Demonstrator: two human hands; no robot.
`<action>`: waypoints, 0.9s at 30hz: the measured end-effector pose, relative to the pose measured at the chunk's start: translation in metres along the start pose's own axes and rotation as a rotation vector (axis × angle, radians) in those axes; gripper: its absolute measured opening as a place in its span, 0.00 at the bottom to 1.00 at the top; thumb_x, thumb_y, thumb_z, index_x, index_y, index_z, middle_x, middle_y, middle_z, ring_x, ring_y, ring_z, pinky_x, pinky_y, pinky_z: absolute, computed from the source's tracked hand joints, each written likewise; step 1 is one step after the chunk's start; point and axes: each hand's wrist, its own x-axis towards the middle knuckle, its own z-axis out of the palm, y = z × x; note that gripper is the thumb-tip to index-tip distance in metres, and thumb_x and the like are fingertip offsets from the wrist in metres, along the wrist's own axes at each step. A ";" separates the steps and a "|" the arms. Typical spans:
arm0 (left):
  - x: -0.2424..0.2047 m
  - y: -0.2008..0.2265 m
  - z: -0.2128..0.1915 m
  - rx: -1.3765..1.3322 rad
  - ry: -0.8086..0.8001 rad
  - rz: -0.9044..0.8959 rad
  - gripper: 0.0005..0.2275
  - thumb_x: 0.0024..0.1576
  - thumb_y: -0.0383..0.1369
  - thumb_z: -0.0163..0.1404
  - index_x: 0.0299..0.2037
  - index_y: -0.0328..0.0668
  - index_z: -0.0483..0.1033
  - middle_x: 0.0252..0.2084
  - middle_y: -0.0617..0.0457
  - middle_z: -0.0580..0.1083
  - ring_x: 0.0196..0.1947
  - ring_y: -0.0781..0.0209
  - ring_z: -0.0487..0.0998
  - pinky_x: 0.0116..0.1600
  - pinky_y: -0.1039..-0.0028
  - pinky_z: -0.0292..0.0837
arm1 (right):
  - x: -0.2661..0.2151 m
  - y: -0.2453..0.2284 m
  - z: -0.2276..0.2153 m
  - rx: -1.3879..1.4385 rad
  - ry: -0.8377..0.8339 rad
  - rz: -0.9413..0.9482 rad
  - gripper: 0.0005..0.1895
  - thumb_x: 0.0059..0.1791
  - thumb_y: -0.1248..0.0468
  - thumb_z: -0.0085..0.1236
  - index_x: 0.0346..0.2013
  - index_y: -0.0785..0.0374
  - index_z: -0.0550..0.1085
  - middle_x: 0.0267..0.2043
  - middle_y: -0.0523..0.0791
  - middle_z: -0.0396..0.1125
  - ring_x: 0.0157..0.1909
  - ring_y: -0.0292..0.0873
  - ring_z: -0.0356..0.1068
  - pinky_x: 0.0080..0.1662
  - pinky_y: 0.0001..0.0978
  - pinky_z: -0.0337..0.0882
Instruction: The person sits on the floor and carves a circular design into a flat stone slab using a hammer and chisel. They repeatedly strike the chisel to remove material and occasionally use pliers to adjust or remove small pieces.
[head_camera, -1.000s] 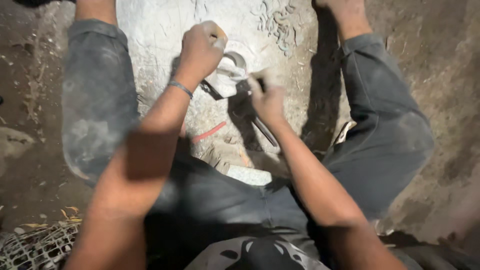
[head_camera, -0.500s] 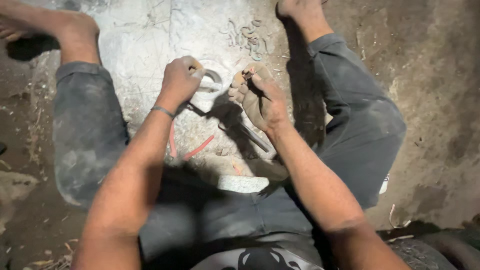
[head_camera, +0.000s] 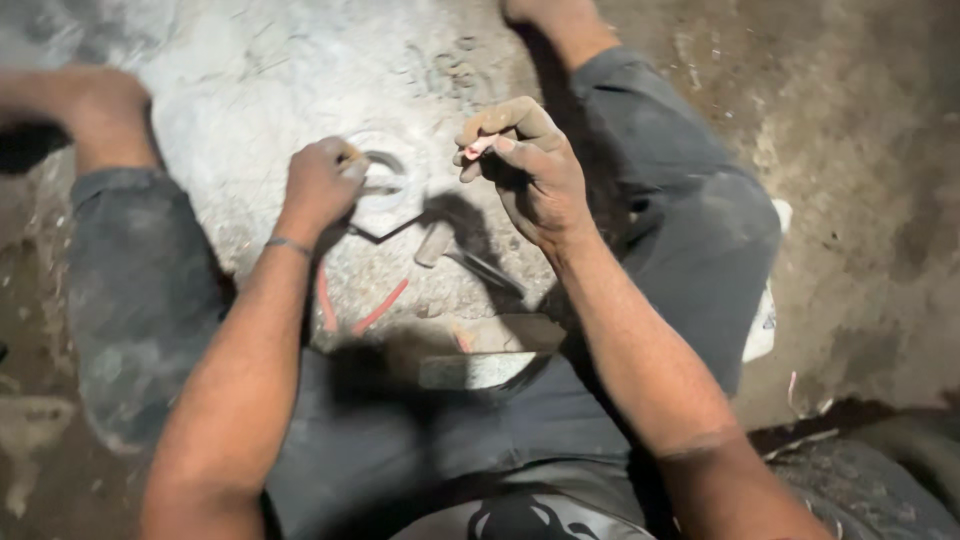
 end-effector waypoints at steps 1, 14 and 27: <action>0.003 0.002 0.001 0.021 0.000 0.021 0.06 0.53 0.32 0.59 0.35 0.39 0.83 0.31 0.40 0.79 0.33 0.45 0.81 0.41 0.62 0.75 | -0.001 -0.012 -0.003 -0.045 0.006 -0.028 0.08 0.57 0.68 0.55 0.49 0.68 0.71 0.48 0.53 0.71 0.49 0.44 0.72 0.51 0.37 0.76; -0.005 -0.039 -0.013 -0.061 -0.048 0.162 0.05 0.65 0.25 0.56 0.41 0.26 0.81 0.36 0.45 0.79 0.35 0.64 0.77 0.46 0.72 0.73 | -0.112 -0.142 -0.134 -0.815 0.759 -0.426 0.10 0.59 0.63 0.58 0.48 0.70 0.76 0.36 0.49 0.73 0.33 0.41 0.73 0.38 0.32 0.74; -0.024 -0.011 -0.010 -0.056 0.003 -0.048 0.01 0.69 0.18 0.53 0.46 0.25 0.78 0.39 0.50 0.77 0.37 0.69 0.75 0.44 0.80 0.70 | -0.292 0.020 -0.397 -1.447 1.159 0.817 0.12 0.58 0.61 0.59 0.49 0.67 0.79 0.36 0.47 0.74 0.33 0.40 0.73 0.38 0.33 0.73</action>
